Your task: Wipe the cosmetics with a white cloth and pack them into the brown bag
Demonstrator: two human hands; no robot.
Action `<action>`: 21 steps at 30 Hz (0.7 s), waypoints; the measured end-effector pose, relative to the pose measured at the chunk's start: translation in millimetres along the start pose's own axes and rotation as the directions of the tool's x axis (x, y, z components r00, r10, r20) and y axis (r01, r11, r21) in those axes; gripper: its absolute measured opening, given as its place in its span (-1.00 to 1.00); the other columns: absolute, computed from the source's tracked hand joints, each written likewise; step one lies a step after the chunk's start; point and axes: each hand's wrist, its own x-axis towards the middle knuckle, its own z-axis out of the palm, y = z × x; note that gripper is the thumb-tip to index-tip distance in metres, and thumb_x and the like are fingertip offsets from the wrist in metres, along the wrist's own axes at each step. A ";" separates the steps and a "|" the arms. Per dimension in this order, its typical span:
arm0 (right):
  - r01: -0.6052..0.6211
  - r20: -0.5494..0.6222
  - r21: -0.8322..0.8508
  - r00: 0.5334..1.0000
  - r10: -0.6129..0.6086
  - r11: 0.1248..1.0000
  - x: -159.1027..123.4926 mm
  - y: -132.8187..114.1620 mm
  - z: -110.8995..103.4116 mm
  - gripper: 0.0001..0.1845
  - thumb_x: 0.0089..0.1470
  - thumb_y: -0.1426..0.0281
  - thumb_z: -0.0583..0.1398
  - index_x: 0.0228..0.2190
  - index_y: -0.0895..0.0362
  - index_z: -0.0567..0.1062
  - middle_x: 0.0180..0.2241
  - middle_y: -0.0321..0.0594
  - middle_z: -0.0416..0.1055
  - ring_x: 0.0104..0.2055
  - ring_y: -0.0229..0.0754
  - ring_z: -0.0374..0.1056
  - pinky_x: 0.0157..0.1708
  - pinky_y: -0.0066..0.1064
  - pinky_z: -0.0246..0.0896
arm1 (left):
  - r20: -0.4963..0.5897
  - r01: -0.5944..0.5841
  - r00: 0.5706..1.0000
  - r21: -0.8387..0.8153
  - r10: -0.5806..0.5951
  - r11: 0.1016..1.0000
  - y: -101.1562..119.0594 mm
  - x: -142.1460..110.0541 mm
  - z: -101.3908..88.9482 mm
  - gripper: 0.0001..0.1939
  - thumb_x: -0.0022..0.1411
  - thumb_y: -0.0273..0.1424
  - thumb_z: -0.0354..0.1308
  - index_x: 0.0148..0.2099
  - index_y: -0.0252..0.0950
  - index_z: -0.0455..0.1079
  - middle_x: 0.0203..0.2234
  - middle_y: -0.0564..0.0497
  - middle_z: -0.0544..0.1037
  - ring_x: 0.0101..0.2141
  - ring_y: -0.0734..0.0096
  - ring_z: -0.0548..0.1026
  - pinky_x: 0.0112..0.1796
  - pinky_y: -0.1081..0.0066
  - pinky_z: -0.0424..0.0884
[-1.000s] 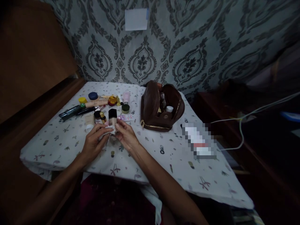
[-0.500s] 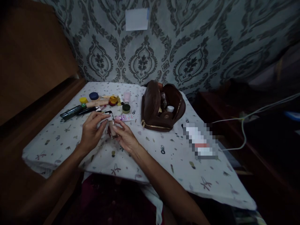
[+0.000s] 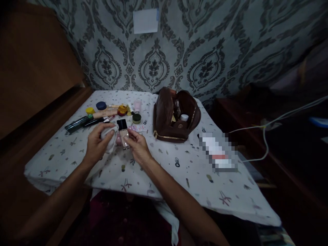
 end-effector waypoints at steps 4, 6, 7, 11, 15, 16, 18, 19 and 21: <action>-0.034 0.015 -0.046 0.999 0.035 0.998 -3.1 1.3 0.6 -0.52 -0.29 0.41 0.50 -0.21 0.05 0.61 -0.23 -0.28 0.58 -0.24 -0.20 0.46 -0.26 -0.40 0.42 | -0.091 0.034 0.995 -0.046 -0.038 0.998 -5.5 17.1 2.8 -0.79 0.33 -0.32 0.15 -0.04 -0.25 0.48 -0.11 -0.05 0.58 -0.01 0.22 0.50 0.08 0.20 0.37; -0.039 0.036 -0.065 0.998 0.042 0.997 -3.7 2.6 -0.5 -0.51 -0.28 0.38 0.50 -0.19 0.02 0.61 -0.23 -0.29 0.57 -0.27 -0.20 0.45 -0.32 -0.39 0.41 | -0.033 0.079 0.996 -0.118 -0.084 0.990 -9.4 21.2 6.4 -0.74 0.32 -0.27 0.16 -0.03 -0.27 0.50 -0.07 -0.07 0.60 0.01 0.19 0.51 0.10 0.20 0.36; -0.035 0.047 -0.074 0.998 0.038 0.997 -3.8 3.5 -1.1 -0.51 -0.27 0.37 0.50 -0.19 0.02 0.61 -0.23 -0.28 0.56 -0.26 -0.20 0.44 -0.32 -0.40 0.41 | 0.012 0.120 0.993 -0.147 -0.119 0.982 -11.3 22.1 8.2 -0.73 0.31 -0.24 0.16 -0.06 -0.28 0.51 -0.11 -0.07 0.61 -0.03 0.19 0.53 0.05 0.23 0.40; 0.005 0.053 -0.092 0.999 0.000 0.996 -3.8 7.9 -2.0 -0.52 -0.29 0.34 0.52 -0.23 0.05 0.63 -0.19 -0.27 0.57 -0.19 -0.24 0.44 -0.18 -0.43 0.39 | 0.093 0.260 0.965 -0.191 -0.246 0.947 -15.2 20.9 12.8 -0.70 0.27 -0.18 0.16 -0.23 -0.30 0.55 -0.41 0.01 0.59 -0.34 0.28 0.53 -0.29 0.37 0.44; 0.021 0.059 -0.116 0.998 -0.014 0.993 -6.0 10.8 -0.3 -0.52 -0.27 0.32 0.52 -0.22 0.08 0.62 -0.18 -0.23 0.58 -0.18 -0.22 0.46 -0.13 -0.42 0.37 | 0.083 0.302 0.953 -0.196 -0.292 0.933 -14.1 18.7 12.9 -0.68 0.25 -0.14 0.17 -0.32 -0.30 0.54 -0.51 0.04 0.52 -0.43 0.34 0.44 -0.43 0.43 0.35; 0.017 0.063 -0.121 0.998 -0.010 0.993 -6.7 10.9 0.3 -0.52 -0.27 0.31 0.52 -0.22 0.08 0.62 -0.18 -0.23 0.58 -0.18 -0.22 0.46 -0.14 -0.42 0.37 | 0.087 0.309 0.951 -0.196 -0.298 0.930 -13.9 18.2 13.0 -0.67 0.24 -0.13 0.17 -0.32 -0.30 0.54 -0.52 0.04 0.50 -0.43 0.34 0.44 -0.44 0.43 0.33; -0.004 0.074 -0.111 0.997 0.013 0.994 -7.6 10.5 1.2 -0.52 -0.29 0.30 0.53 -0.24 0.09 0.61 -0.20 -0.24 0.59 -0.20 -0.22 0.46 -0.17 -0.43 0.39 | 0.112 0.329 0.944 -0.208 -0.312 0.921 -14.5 17.2 14.2 -0.65 0.23 -0.10 0.18 -0.31 -0.31 0.54 -0.54 0.05 0.47 -0.43 0.35 0.43 -0.45 0.45 0.32; -0.028 0.079 -0.096 0.996 0.035 0.995 -7.6 10.1 1.4 -0.52 -0.28 0.29 0.53 -0.24 0.08 0.61 -0.23 -0.25 0.59 -0.22 -0.23 0.46 -0.20 -0.43 0.39 | 0.136 0.347 0.936 -0.222 -0.323 0.911 -15.3 16.6 15.6 -0.63 0.23 -0.08 0.18 -0.31 -0.31 0.54 -0.55 0.05 0.47 -0.45 0.36 0.42 -0.46 0.45 0.31; -0.092 0.080 -0.052 0.992 0.097 0.994 -6.3 9.3 1.1 -0.54 -0.23 0.25 0.51 -0.24 0.06 0.59 -0.28 -0.29 0.58 -0.29 -0.24 0.46 -0.27 -0.45 0.40 | 0.181 0.386 0.920 -0.253 -0.348 0.887 -17.8 15.4 19.8 -0.60 0.22 -0.06 0.18 -0.29 -0.32 0.55 -0.54 0.05 0.50 -0.47 0.37 0.41 -0.48 0.45 0.31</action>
